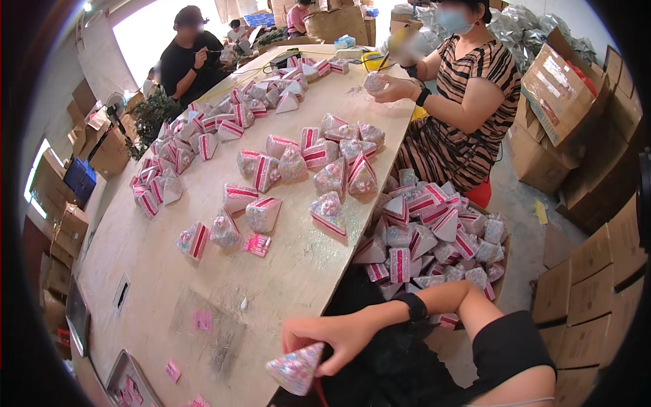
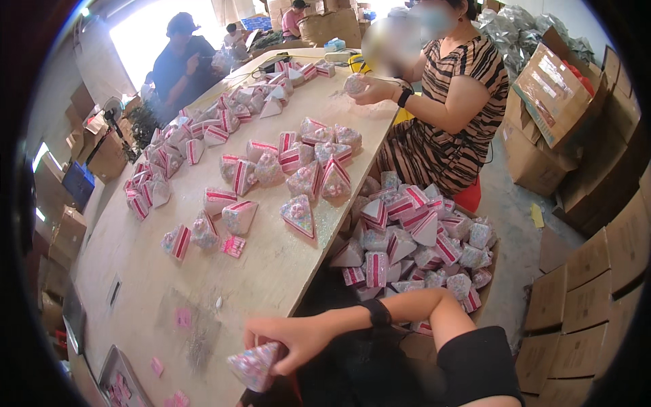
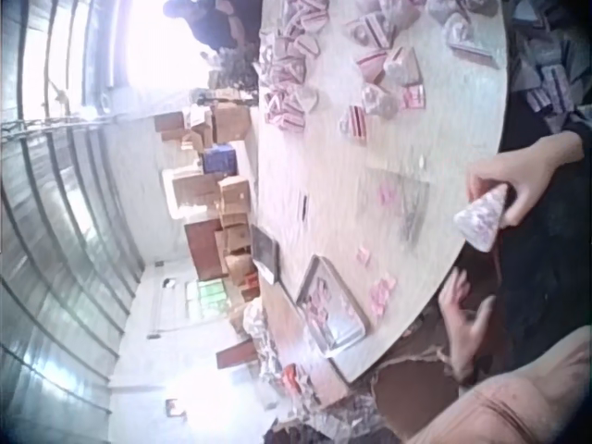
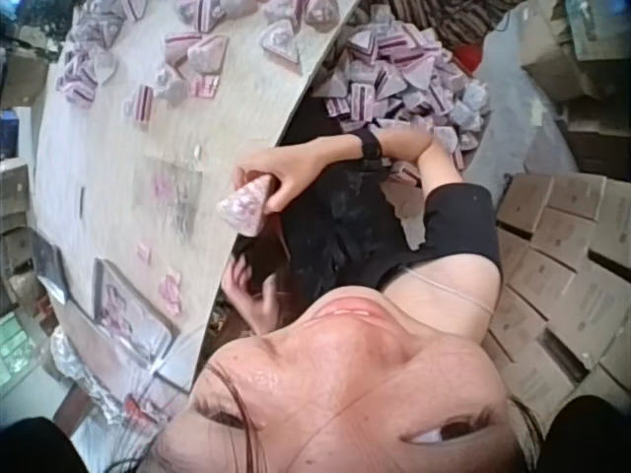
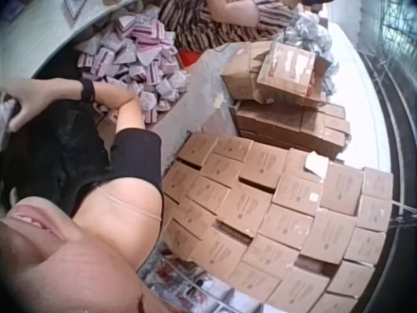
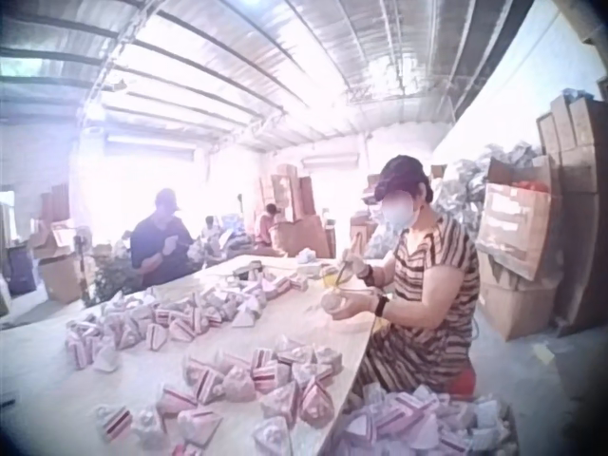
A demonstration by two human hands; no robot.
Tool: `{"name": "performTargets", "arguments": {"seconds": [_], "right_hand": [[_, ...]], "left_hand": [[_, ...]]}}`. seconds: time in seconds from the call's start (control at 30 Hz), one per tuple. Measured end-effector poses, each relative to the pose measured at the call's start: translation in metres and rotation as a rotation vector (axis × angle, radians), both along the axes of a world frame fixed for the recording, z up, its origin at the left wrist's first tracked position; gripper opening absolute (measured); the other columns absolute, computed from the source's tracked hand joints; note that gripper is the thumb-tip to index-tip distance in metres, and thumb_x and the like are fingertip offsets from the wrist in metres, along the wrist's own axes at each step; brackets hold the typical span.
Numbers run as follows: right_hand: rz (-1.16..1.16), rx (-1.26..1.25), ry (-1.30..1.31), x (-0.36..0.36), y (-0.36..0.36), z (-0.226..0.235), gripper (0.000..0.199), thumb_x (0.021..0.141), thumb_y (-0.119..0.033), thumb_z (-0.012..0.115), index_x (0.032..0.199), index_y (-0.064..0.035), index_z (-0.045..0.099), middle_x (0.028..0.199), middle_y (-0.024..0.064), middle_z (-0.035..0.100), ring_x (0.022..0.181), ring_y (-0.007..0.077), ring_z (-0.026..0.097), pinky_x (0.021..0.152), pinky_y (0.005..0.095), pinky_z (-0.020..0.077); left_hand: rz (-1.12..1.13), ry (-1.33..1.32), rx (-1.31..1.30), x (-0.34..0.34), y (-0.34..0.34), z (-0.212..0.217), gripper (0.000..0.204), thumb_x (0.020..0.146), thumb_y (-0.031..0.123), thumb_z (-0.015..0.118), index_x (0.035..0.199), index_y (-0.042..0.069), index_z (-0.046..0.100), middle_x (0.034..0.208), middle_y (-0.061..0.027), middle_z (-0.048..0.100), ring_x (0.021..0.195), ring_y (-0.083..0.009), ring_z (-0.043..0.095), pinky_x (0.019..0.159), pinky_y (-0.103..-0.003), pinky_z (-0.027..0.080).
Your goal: Packaging small colorful foam triangles into plastic bags and applying identification stickers.
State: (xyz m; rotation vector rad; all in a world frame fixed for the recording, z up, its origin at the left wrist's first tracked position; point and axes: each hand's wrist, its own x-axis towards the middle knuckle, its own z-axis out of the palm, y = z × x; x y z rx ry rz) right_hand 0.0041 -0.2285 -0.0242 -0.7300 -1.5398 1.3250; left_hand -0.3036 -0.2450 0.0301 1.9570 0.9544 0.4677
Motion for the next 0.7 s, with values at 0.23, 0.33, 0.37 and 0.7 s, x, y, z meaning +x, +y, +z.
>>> {"name": "performTargets", "arguments": {"seconds": [0.23,0.33,0.37,0.7], "right_hand": [[-0.194,0.213,-0.091,-0.018,-0.055,0.002,0.051,0.076,-0.008,0.075,0.117,-0.0023,0.045,0.114,0.0140,0.045,0.103,0.0282,0.051,0.089,0.0341,0.0430],[-0.165,0.227,-0.139,-0.013,-0.053,-0.002,0.049,0.079,-0.008,0.073,0.121,-0.0027,0.048,0.116,0.0146,0.048,0.105,0.0293,0.053,0.090,0.0344,0.0447],[-0.108,0.190,-0.174,-0.013,-0.049,-0.003,0.048,0.081,-0.009,0.072,0.123,-0.0028,0.049,0.116,0.0149,0.049,0.105,0.0299,0.055,0.090,0.0346,0.0459],[-0.618,0.463,-0.854,0.025,0.004,-0.001,0.030,0.080,-0.015,0.071,0.104,-0.0028,0.057,0.103,0.0119,0.060,0.093,0.0314,0.061,0.079,0.0389,0.0512]], "left_hand": [[-0.279,-0.175,0.094,0.080,0.033,-0.032,0.093,0.065,0.008,0.087,0.138,-0.001,0.029,0.131,-0.0188,0.044,0.120,-0.0287,0.049,0.101,-0.039,0.041],[-0.276,-0.224,0.059,0.083,0.038,-0.033,0.085,0.068,0.007,0.085,0.134,-0.001,0.032,0.128,-0.0186,0.046,0.115,-0.0274,0.053,0.098,-0.038,0.044],[-0.267,-0.235,0.018,0.080,0.037,-0.033,0.082,0.069,0.006,0.084,0.133,0.000,0.033,0.127,-0.0187,0.047,0.114,-0.0270,0.054,0.096,-0.038,0.045],[0.087,-0.301,0.167,0.058,0.035,-0.060,0.059,0.064,0.006,0.077,0.110,0.005,0.040,0.111,-0.0183,0.048,0.102,-0.0284,0.052,0.091,-0.039,0.042]]}}
